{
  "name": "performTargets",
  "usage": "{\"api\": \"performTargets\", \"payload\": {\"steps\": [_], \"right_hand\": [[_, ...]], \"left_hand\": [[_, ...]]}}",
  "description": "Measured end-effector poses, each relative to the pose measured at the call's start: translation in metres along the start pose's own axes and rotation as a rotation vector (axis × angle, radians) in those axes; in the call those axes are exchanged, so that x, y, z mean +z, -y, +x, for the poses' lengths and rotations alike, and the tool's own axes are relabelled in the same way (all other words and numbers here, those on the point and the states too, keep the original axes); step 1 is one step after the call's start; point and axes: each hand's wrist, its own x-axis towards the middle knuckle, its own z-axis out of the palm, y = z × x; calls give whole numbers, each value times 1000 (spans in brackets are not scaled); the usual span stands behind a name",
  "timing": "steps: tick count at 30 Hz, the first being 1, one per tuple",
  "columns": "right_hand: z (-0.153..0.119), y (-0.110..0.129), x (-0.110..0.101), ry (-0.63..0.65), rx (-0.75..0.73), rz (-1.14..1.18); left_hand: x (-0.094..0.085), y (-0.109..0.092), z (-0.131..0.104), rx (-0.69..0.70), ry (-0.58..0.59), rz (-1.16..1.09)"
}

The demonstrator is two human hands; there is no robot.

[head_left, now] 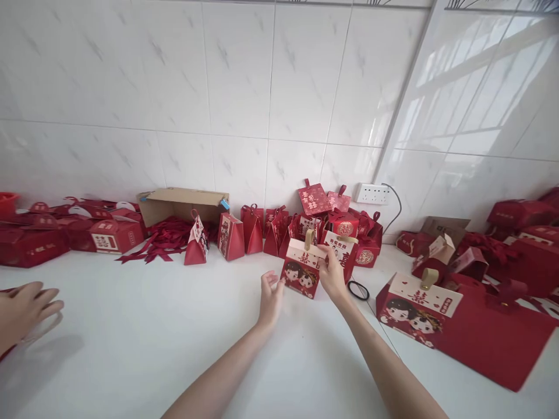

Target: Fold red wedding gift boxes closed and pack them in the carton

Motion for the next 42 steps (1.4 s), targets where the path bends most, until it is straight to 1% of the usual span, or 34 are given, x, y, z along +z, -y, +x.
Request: {"api": "performTargets", "payload": {"steps": [2, 3, 5, 8, 10, 13, 15, 17, 21, 22, 23, 25, 28, 30, 31, 34, 37, 39, 42], "right_hand": [[-11, 10, -9, 48, 12, 38], [-17, 16, -12, 72, 8, 63], [-29, 26, -16, 96, -20, 107], [-42, 37, -15, 99, -75, 114], [-47, 41, -13, 93, -102, 109], [-51, 47, -11, 66, -150, 129], [-52, 51, -10, 64, -177, 140], [-55, 54, -9, 88, -193, 146], [-62, 59, -6, 151, -225, 128], [-63, 61, -5, 159, -224, 117], [-64, 63, -4, 161, -222, 104], [-66, 66, -4, 156, -225, 82], [-67, 71, -4, 133, -271, 61], [-68, 73, -4, 118, -292, 45], [-68, 73, -4, 107, -292, 34], [-68, 73, -4, 47, -298, 4], [-66, 71, -5, 0, -385, -4], [-64, 70, -6, 3, -437, -11], [-62, 69, -10, 43, -484, -15]], "left_hand": [[-1, -1, -3, 13, -23, -22], [-1, -3, -6, 37, -15, -37], [-2, -7, -10, 121, 45, -64], [-7, -17, -14, 265, 166, -61], [-11, -24, -14, 323, 193, -2], [-18, -33, -13, 388, 177, 115], [-21, -38, -14, 413, 177, 154], [-23, -44, -15, 445, 171, 156], [-26, -60, -17, 564, 87, 84], [-27, -64, -17, 577, 86, 52], [-29, -68, -18, 572, 109, 21], [-33, -76, -18, 515, 206, -16], [-39, -84, -18, 396, 371, 1], [-40, -86, -18, 369, 413, 29], [-40, -86, -19, 389, 410, 40], [-37, -82, -21, 541, 377, 85], [-34, -78, -22, 677, 372, 170], [-34, -77, -22, 706, 374, 198], [-36, -77, -22, 714, 390, 194]]}}
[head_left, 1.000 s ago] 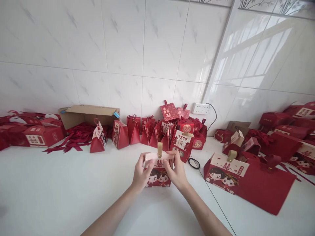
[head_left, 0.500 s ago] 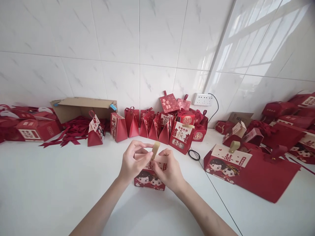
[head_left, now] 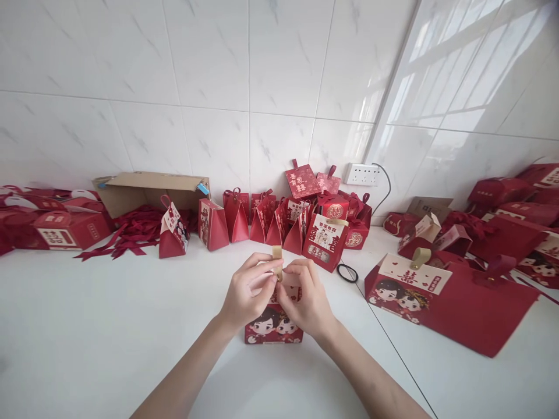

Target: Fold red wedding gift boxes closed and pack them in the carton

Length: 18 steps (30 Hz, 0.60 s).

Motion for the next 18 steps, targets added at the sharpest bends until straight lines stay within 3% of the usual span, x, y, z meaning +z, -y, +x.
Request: {"api": "performTargets", "payload": {"steps": [5, 18], "right_hand": [[2, -3, -5, 59, -41, 7], [5, 0, -7, 68, 79, 79]], "left_hand": [[-1, -1, 0, 15, 8, 16], [-3, 2, 0, 52, 24, 24]]}}
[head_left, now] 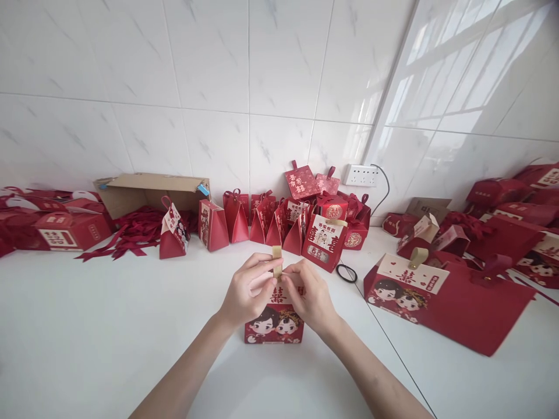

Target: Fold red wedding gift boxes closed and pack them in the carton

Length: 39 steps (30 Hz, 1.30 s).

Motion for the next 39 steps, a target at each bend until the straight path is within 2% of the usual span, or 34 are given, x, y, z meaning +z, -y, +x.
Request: {"api": "performTargets", "payload": {"steps": [6, 11, 15, 24, 28, 31, 34, 37, 39], "right_hand": [[2, 4, -2, 77, 259, 203], [5, 6, -5, 125, 270, 214], [6, 8, -6, 125, 317, 242], [7, 5, -9, 225, 423, 461], [6, 6, -7, 170, 454, 493], [6, 1, -7, 111, 510, 534], [7, -15, -8, -115, 610, 641], [10, -35, -12, -361, 715, 935], [14, -44, -15, -454, 738, 1131]], "left_hand": [[4, -2, 0, -160, -5, -164], [6, -2, -2, -263, -50, -214], [6, -3, -3, -331, -37, -262], [6, -2, -3, -379, -42, -269], [9, 0, -6, -351, -95, -247], [10, 3, -9, -363, -35, -286], [11, 10, -12, -350, -8, -308], [14, 16, -13, -332, -108, -260], [17, 18, -13, -310, -154, -225]]}}
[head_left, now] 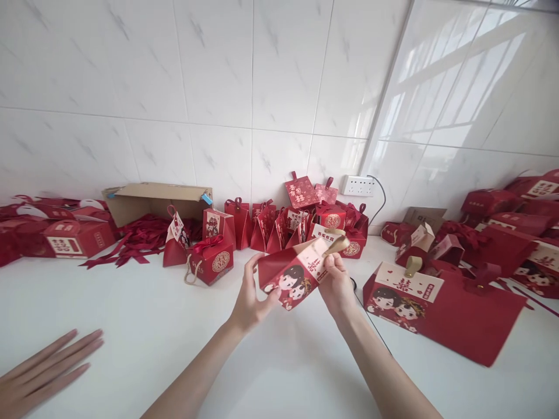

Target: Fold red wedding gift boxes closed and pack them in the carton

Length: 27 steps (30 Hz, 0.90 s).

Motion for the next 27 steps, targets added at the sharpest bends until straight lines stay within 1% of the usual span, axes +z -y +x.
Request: {"api": "performTargets", "payload": {"steps": [2, 5, 7, 10, 12, 14, 18, 22, 25, 27], "right_hand": [[4, 3, 0, 24, 24, 133], [2, 8, 4, 116, 71, 243], [-2, 9, 6, 152, 99, 289], [-5, 9, 6, 177, 149, 317], [-6, 7, 6, 180, 181, 307], [-5, 6, 6, 161, 204, 272], [-3, 1, 8, 71, 244, 130], [-4, -4, 10, -16, 288, 36], [-6, -5, 10, -50, 322, 8], [-7, -5, 9, -68, 313, -8]], "left_hand": [[3, 0, -1, 35, 18, 6], [5, -3, -4, 86, 53, 21], [4, -5, -5, 141, 19, 62], [0, -4, -5, 235, -30, 107], [-3, -2, -4, 275, -26, 101], [-4, -1, -4, 287, -10, 75], [-1, 0, -5, 236, -15, 28], [3, -4, -6, 128, -71, -19], [4, -8, -6, 46, -73, -54], [5, -11, -4, -38, -68, -100]]}}
